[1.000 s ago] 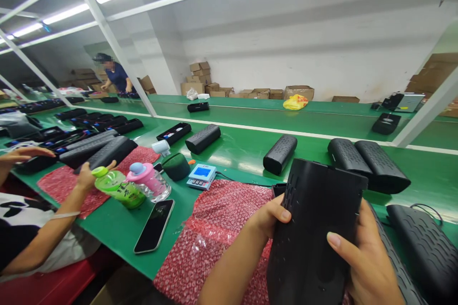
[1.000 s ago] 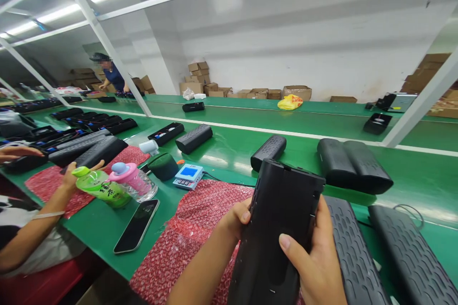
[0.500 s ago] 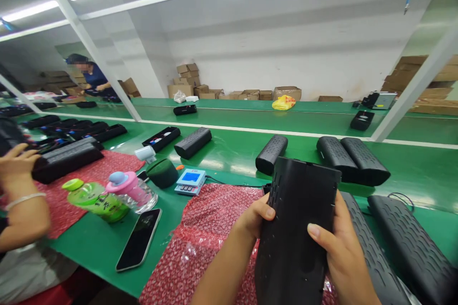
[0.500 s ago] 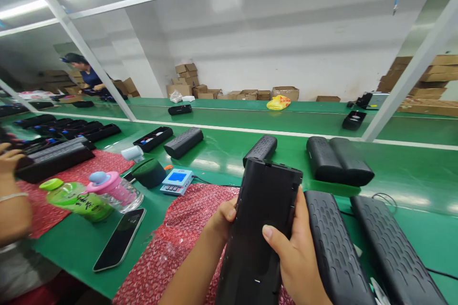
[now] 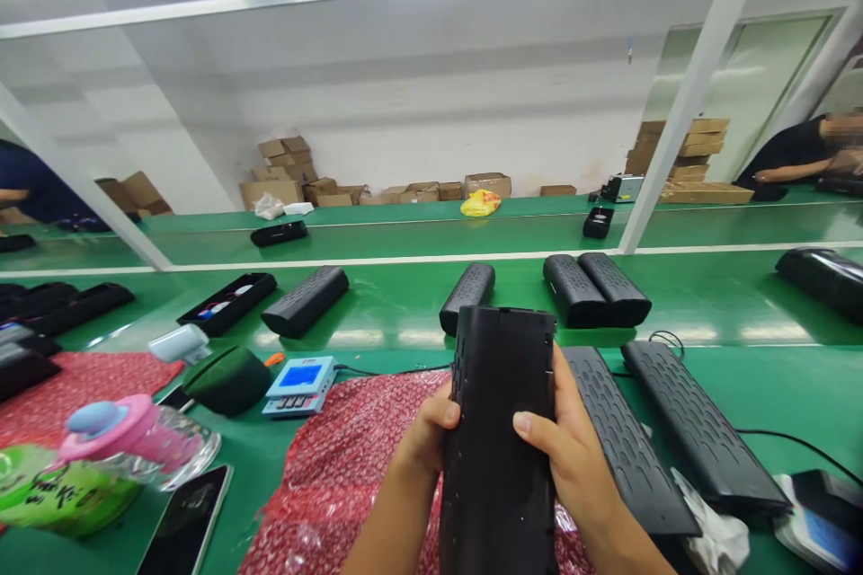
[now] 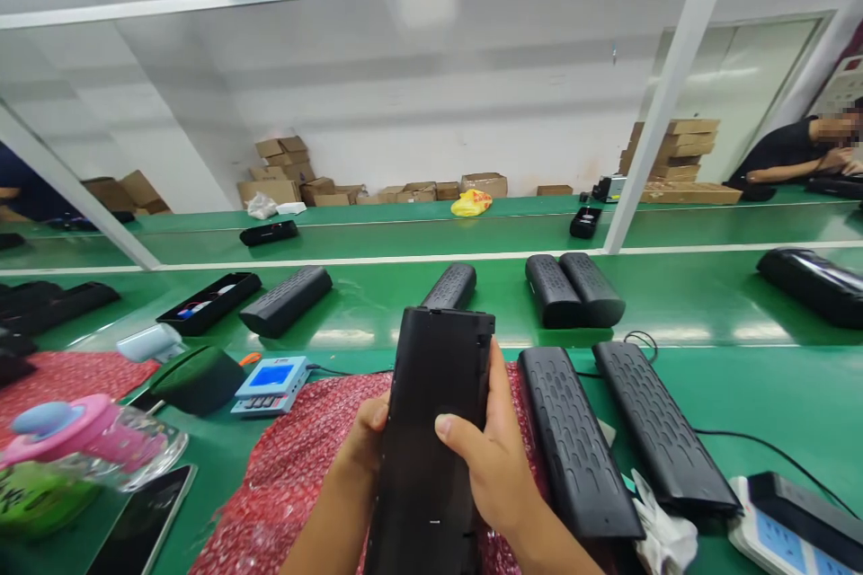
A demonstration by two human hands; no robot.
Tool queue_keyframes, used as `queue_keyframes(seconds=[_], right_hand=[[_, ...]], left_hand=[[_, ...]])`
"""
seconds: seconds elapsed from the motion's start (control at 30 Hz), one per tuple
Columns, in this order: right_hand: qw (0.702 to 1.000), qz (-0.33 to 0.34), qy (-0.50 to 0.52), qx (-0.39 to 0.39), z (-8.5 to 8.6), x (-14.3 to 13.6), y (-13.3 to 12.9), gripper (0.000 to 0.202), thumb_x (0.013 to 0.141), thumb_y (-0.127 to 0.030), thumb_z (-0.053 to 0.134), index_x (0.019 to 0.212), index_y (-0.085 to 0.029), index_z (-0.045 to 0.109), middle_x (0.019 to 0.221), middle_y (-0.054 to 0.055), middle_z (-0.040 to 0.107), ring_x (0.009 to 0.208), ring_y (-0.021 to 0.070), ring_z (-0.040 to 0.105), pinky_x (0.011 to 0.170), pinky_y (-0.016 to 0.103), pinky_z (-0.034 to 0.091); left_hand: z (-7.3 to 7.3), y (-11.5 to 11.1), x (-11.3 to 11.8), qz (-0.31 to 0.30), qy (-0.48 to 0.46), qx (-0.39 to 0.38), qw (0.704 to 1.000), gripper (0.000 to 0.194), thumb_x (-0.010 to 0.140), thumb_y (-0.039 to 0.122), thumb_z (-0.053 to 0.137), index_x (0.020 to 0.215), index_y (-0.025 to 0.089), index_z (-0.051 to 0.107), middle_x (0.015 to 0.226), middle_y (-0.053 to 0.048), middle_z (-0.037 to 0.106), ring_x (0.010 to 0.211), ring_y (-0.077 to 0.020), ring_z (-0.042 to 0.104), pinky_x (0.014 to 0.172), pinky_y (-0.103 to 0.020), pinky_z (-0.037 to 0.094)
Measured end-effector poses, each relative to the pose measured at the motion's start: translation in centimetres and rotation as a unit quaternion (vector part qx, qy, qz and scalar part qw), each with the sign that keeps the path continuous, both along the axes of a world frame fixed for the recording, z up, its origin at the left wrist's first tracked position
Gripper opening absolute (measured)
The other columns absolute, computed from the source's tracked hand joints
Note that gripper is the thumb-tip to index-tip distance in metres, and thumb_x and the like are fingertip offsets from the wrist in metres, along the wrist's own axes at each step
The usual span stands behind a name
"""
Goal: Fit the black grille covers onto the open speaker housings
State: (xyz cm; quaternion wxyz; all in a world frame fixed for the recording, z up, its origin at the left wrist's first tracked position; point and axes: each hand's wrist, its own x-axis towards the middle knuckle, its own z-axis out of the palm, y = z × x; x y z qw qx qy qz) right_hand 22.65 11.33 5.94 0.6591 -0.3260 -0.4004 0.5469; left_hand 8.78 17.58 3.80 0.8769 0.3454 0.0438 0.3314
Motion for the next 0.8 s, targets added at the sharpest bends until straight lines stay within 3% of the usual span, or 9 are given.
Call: queue_keyframes(seconds=[0.13,0.27,0.37,0.63,0.8], right_hand=[[1.0,-0.023,-0.009,-0.007,-0.25,-0.12,-0.06,0.089,0.072,-0.03,0.069,0.147,-0.027,0.021,0.145,0.007,0.041,0.131,0.0276,0.042,0.11,0.046,0.036],[1.0,-0.018,-0.012,0.007,0.05,-0.3,-0.15,0.091,0.072,-0.03,0.067,0.148,-0.027,0.017,0.145,0.006,0.042,0.129,0.0257,0.045,0.105,0.044,0.042],[1.0,-0.024,-0.013,0.0,0.19,-0.42,-0.17,0.092,0.072,-0.03,0.067,0.148,-0.027,0.016,0.145,0.007,0.042,0.131,0.0254,0.043,0.108,0.044,0.039],[1.0,-0.02,-0.003,-0.013,-0.03,-0.55,-0.55,0.096,0.07,-0.032,0.068,0.148,-0.026,0.013,0.145,0.008,0.041,0.13,0.0249,0.044,0.11,0.044,0.036],[1.0,-0.019,0.001,-0.004,-0.04,-0.55,-0.62,0.094,0.07,-0.031,0.069,0.147,-0.026,0.016,0.148,0.008,0.037,0.13,0.0245,0.044,0.105,0.04,0.043]], left_hand=[[0.12,-0.01,-0.04,-0.008,0.001,0.001,1.0,0.057,0.057,0.026,0.073,0.112,0.01,0.067,0.079,-0.01,0.074,0.067,-0.0231,0.069,0.064,-0.027,0.054],[0.19,-0.09,-0.06,-0.009,-0.004,0.007,1.0,0.059,0.059,0.028,0.072,0.114,0.011,0.066,0.08,-0.008,0.074,0.068,-0.0227,0.069,0.064,-0.026,0.054],[0.18,-0.1,-0.14,-0.015,-0.004,0.007,1.0,0.059,0.058,0.027,0.072,0.114,0.01,0.066,0.079,-0.009,0.074,0.068,-0.0237,0.069,0.064,-0.027,0.054],[-0.16,0.05,-0.39,-0.008,0.003,-0.003,1.0,0.038,0.055,0.027,0.076,0.089,0.009,0.073,0.079,-0.01,0.074,0.065,-0.023,0.069,0.063,-0.026,0.055],[0.03,-0.15,-0.34,-0.009,0.005,0.0,1.0,0.038,0.054,0.03,0.079,0.086,0.009,0.074,0.07,-0.009,0.073,0.063,-0.0213,0.069,0.06,-0.023,0.054]])
